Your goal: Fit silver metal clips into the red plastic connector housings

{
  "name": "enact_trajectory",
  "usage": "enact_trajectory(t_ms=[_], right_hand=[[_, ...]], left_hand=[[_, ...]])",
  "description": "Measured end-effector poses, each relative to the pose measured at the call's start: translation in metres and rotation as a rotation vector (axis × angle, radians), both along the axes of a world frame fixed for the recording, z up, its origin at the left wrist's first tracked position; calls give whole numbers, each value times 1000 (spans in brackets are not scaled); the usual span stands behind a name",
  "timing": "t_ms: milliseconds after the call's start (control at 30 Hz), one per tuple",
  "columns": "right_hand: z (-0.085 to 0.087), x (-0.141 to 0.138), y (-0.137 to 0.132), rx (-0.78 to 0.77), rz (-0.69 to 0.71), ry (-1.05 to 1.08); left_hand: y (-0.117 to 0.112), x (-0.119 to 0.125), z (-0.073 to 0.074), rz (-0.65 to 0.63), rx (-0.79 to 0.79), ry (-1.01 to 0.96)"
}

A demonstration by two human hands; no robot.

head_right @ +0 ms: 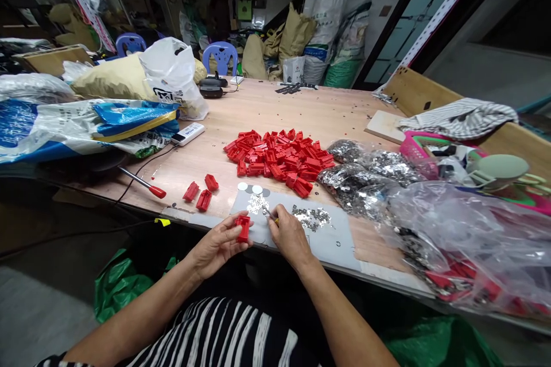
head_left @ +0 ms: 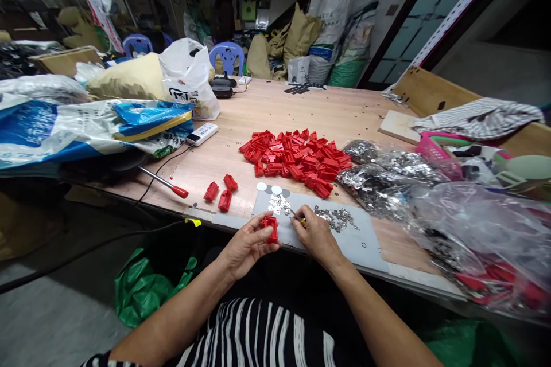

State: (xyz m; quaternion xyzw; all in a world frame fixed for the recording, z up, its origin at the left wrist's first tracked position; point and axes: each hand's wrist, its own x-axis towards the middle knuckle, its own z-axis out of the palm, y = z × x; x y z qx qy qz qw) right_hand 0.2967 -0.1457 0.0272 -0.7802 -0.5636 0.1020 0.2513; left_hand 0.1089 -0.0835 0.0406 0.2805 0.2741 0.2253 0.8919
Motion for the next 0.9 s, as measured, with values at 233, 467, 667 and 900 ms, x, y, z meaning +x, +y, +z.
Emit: enact_trajectory(t_ms=[233,467,667,900], right_hand=[[10,8,0,-123,-102,-38],[25,19,7,-314,-95,-127],[29,25,11,-372,-50,-192],[18,26,11,-259,-35,-129]], left_hand=[[-2,0,-1,-15,68,18],[-2,1,-3,-28,52,-15],[-1,0,-6,30,47,-42],[-1,1,-7,13,17,-47]])
